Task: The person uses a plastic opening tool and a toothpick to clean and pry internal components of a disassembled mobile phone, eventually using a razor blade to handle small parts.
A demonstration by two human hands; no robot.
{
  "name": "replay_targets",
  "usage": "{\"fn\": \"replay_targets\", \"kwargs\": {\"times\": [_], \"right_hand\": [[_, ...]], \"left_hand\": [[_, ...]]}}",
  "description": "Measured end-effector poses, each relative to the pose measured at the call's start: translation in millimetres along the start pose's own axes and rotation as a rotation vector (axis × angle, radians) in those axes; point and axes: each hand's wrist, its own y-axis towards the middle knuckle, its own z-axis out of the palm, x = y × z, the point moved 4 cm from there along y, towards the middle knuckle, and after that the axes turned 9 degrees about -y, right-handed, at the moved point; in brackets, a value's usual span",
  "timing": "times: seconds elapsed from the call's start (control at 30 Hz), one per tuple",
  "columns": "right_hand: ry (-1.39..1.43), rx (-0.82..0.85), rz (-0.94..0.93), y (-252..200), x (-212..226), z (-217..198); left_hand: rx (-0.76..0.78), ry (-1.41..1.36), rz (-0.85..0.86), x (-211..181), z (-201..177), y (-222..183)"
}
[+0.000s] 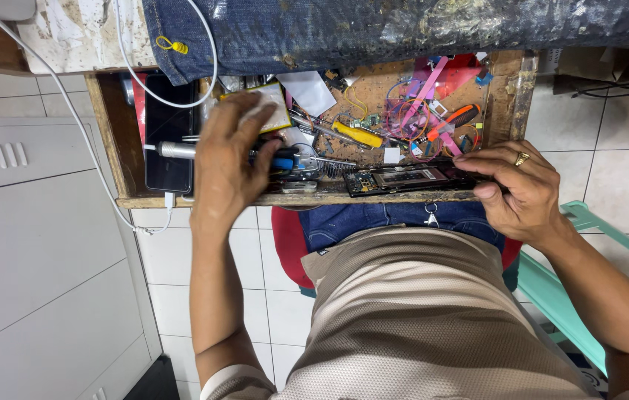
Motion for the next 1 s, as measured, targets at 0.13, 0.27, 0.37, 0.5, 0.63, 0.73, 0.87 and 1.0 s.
{"fn": "replay_targets", "kwargs": {"times": [0.13,0.27,0.37,0.5,0.63,0.73,0.87,1.0], "right_hand": [[0.005,-0.005,-0.003,0.7,-0.2,0.4],[0.007,0.004,-0.013,1.1,-0.6,0.4],[0.004,0.002,-0.012,1.8,0.6,-0.1],[0.016,-0.002,-0.024,3.5,1.6,-1.4],[0.018,0.016,-0.004,4.5,0.8,-1.7],[0.021,0.016,0.015,6.6,3.4,-2.6],[0.079,-0.045,0.047,22.8,11.3,-14.6],[-0.21,-0.169,-0.064,69.0,14.5,-61.0]], "left_hand": [[0.136,-0.373,0.112,-29.1,31.5,-9.9],[0.275,-0.505,0.11,-51.7,64.8,-17.9],[0.288,-0.485,0.093,-56.8,80.9,-19.9],[0.28,-0.464,0.118,-56.5,90.1,-17.9],[0.276,-0.451,0.111,-55.8,92.3,-16.8],[0.281,-0.473,0.101,-56.5,91.8,-15.8],[0.265,-0.551,0.087,-56.5,88.2,-14.5],[0.253,-0.628,0.08,-52.7,84.3,-15.2]]}}
